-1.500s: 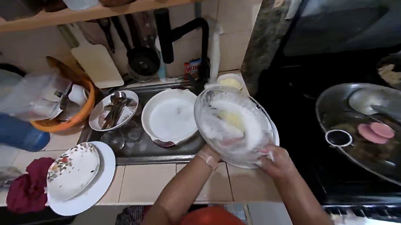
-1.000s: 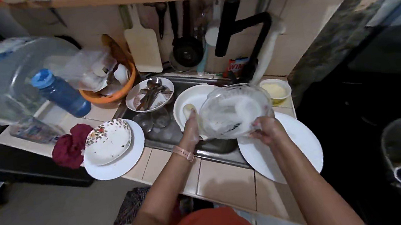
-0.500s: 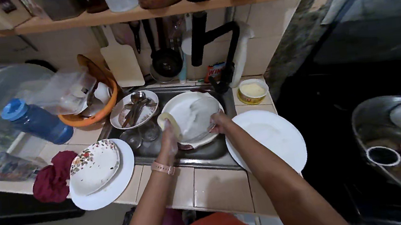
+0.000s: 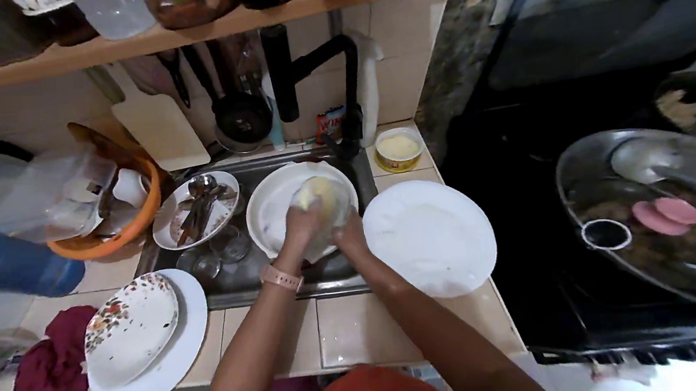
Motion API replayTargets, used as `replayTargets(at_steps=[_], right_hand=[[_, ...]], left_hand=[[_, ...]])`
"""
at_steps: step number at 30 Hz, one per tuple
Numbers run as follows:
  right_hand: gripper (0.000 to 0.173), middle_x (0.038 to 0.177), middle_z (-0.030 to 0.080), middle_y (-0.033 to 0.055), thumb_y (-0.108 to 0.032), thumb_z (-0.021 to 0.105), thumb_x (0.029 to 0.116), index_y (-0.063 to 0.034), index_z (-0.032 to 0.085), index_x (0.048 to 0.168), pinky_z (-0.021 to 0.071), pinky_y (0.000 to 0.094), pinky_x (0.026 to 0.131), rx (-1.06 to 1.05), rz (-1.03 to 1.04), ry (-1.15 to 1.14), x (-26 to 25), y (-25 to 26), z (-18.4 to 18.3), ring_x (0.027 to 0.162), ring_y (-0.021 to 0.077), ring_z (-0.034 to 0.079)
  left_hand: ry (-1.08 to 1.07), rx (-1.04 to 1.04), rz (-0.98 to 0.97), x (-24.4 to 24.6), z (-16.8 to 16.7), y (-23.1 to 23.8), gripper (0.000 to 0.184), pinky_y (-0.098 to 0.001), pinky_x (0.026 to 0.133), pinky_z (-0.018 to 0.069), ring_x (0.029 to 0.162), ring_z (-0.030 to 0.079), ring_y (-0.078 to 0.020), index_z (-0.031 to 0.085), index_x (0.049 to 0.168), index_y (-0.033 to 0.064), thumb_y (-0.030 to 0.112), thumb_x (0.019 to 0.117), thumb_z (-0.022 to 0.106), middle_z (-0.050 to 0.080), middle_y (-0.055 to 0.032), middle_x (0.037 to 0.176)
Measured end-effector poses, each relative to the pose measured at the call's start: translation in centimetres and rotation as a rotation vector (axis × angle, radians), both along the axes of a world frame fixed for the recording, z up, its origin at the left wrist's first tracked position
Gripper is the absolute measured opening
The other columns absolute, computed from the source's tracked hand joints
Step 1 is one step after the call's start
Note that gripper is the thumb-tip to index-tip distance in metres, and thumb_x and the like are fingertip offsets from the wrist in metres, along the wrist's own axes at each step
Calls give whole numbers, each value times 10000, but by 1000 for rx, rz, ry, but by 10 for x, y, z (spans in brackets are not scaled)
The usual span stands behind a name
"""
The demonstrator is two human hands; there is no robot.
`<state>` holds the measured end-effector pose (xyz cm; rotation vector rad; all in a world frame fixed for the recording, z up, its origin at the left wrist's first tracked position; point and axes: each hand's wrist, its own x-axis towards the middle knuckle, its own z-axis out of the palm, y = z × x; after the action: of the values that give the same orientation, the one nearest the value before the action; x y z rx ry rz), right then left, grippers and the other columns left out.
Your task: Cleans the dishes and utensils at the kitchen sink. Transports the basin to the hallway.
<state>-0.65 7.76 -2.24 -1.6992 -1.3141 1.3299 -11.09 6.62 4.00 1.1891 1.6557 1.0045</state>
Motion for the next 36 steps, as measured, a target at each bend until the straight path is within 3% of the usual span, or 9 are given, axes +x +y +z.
replayTargets(at_steps=[6,8,11,15,17,20,24,30,36], right_hand=[[494,1383,520,330,39,560,996,163,381,1440,442,380,1099,118,-185,308,0,-31,-14,1289,314,538],[486,1398,516,313,45,541,1008,158,372,1450,435,343,1103,129,-185,337,2,-37,-17,1297,279,534],[518,1393,526,311,20,570,999,144,368,1459,444,355,1108,163,-176,276,-2,-36,-19,1297,288,547],[540,1488,441,332,-2,546,1001,116,355,1493,396,440,1148,45,-138,182,-5,-30,-5,1379,369,477],[540,1478,440,338,5,546,983,123,372,1480,403,457,1130,27,-181,198,-6,-27,-9,1365,382,474],[544,1517,397,339,3,538,991,132,354,1487,375,453,1155,9,-215,212,-7,-24,-13,1412,384,425],[560,1531,379,341,-2,519,1010,125,312,1515,380,451,1147,-25,-215,213,-8,-23,-4,1405,394,430],[579,1495,441,329,-4,537,1010,123,306,1525,417,448,1117,-54,-242,141,-11,-21,0,1351,392,498],[414,1350,541,315,-94,379,1107,137,410,1450,475,407,1010,-29,-379,288,-17,-20,-3,1153,315,591]], left_hand=[[288,70,-580,67,20,11,347,-575,899,529,1040,658,-407,612,1286,-3,126,974,694,664,-265,1172],[303,54,-643,85,17,16,393,-564,944,523,1102,651,-411,575,1345,-6,96,979,676,655,-262,1235],[295,18,-639,86,13,26,503,-571,1006,487,1203,610,-421,490,1473,36,176,1016,647,607,-260,1356],[278,-25,-558,15,-17,39,495,-553,1036,478,1261,583,-399,430,1535,86,280,1085,502,554,-236,1444],[389,-152,-484,-31,-40,46,493,-562,1093,439,1321,543,-412,457,1501,30,303,1091,487,529,-242,1472],[594,-352,-421,-73,-59,65,409,-599,1102,389,1308,522,-474,535,1366,-112,169,1068,529,552,-333,1383],[695,-431,-335,-103,-92,91,407,-557,1155,358,1374,480,-444,561,1325,-143,174,1081,484,535,-331,1412],[401,-339,-343,-64,-110,120,458,-522,1204,299,1448,399,-419,466,1437,-125,199,1126,374,449,-323,1507],[286,-258,-715,-21,-103,111,499,-501,1199,304,1443,392,-432,363,1497,-133,203,1128,349,395,-357,1526]])
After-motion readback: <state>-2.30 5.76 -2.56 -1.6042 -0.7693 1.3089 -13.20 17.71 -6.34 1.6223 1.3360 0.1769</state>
